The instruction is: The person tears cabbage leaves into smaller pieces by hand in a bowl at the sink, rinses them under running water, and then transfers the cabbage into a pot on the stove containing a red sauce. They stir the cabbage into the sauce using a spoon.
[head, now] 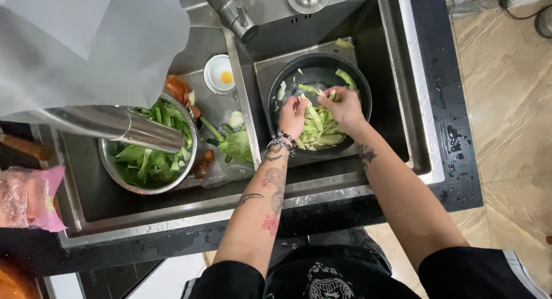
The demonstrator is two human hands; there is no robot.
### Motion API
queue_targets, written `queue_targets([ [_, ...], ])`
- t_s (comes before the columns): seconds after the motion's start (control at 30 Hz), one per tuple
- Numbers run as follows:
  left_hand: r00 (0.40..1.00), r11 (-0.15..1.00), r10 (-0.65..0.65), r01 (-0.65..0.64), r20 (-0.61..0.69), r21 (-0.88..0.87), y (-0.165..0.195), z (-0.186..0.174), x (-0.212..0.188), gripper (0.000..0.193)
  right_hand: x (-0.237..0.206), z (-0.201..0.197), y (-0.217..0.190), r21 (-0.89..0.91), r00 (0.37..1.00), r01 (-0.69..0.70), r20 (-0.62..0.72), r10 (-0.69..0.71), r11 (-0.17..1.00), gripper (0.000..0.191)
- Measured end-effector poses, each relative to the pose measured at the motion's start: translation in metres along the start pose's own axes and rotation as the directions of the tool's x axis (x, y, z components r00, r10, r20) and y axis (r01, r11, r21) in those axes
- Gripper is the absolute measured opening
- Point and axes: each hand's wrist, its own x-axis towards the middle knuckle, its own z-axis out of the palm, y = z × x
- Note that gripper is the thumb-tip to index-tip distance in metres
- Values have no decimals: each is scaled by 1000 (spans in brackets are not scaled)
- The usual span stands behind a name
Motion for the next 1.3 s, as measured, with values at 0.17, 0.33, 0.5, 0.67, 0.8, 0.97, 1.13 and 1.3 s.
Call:
queue_targets([
  [0.17, 994, 993, -95, 91, 50, 73, 2, 7, -1, 41, -4, -5, -14, 40, 1000, -7, 7, 7, 999, 12],
  [0.33, 972, 964, -199, 170, 127, 205, 0, 8, 6, 44, -3, 4, -17, -136, 1000, -23, 10, 25, 990, 14],
  [0.5, 985, 979, -124, 102, 118, 178, -3, 6, 2, 41, -6, 5, -15, -137, 999, 47, 7, -47, 989, 23],
  [0.67, 994, 994, -28, 16, 107, 106, -6, 3, -2, 25, -2, 7, -13, -147, 1000, 3, 20, 0, 989, 25],
  [0.8, 986, 992, -92, 79, 142, 97, -5, -4, -6, 26, -2, 11, -9, -268, 997, 71, -12, -77, 961, 30],
  [0.97, 990, 990, -102, 92, 93, 107, -1, 2, -8, 20, -8, 3, -11, -406, 988, 138, -9, -155, 903, 30],
  [1.13, 977, 964, -171, 138, 129, 229, 4, 3, -7, 39, -14, 2, -16, -426, 859, 510, 286, -424, 747, 36],
  [1.3, 903, 942, -327, 288, 279, 173, 12, 5, -11, 60, -16, -3, -9, -388, 973, 178, 205, -103, 904, 34],
])
